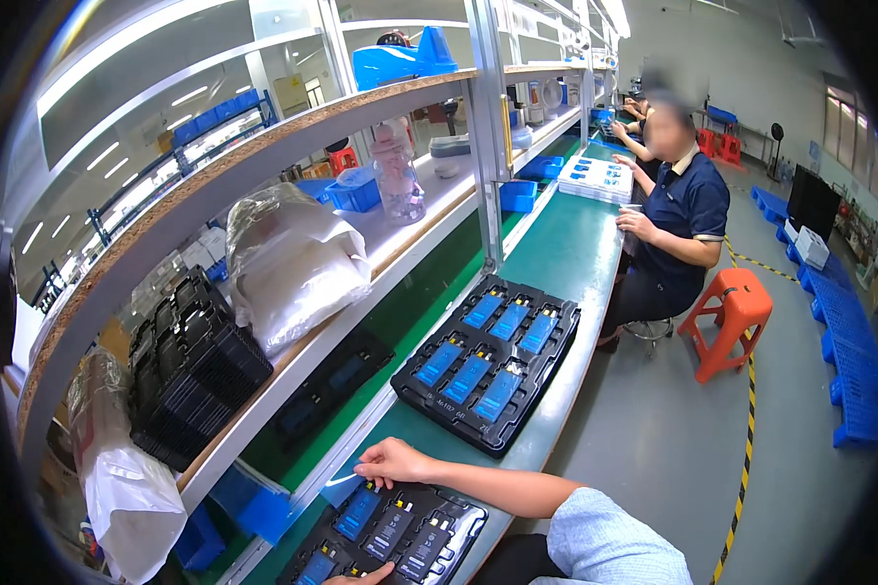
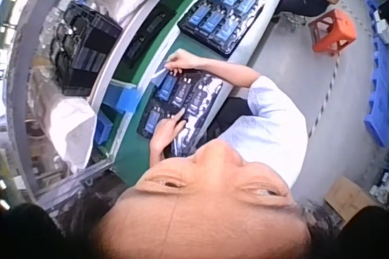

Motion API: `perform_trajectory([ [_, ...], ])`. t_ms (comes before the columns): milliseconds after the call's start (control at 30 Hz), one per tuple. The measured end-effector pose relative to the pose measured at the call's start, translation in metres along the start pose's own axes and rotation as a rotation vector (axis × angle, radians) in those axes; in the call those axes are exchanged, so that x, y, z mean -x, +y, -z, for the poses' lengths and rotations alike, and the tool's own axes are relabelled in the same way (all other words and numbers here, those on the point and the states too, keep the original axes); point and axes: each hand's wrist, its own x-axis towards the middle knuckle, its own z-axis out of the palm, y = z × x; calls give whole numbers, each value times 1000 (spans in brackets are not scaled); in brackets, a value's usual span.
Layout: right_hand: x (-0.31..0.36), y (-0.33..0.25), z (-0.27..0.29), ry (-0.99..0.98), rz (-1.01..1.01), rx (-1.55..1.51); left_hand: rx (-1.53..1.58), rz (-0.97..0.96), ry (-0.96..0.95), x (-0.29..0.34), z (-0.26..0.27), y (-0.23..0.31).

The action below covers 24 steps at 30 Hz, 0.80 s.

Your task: The person places blue rectangular components into slots on a black plastic tray. They handle the components one by one, aligning them carefully within the tray's compartments. The person repeats this process for multiple components, filling the tray systematically.

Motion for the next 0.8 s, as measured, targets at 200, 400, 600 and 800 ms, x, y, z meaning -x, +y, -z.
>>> perform_trajectory([
  [200, 0, 6, 5, 9, 13, -13, -13, -24, 8, -4, 3, 4],
  [400, -2, -4, -8, -25, -5, -5, -47, 0, 6, 2, -1, -3],
  [600, 28, -32, 5, 95, -54, -137, -225, -78, 68, 4, -18, -13],
  [800, 78, -39, 3, 80, -225, -12, -241, -1, 31, 12, -18, -4],
])
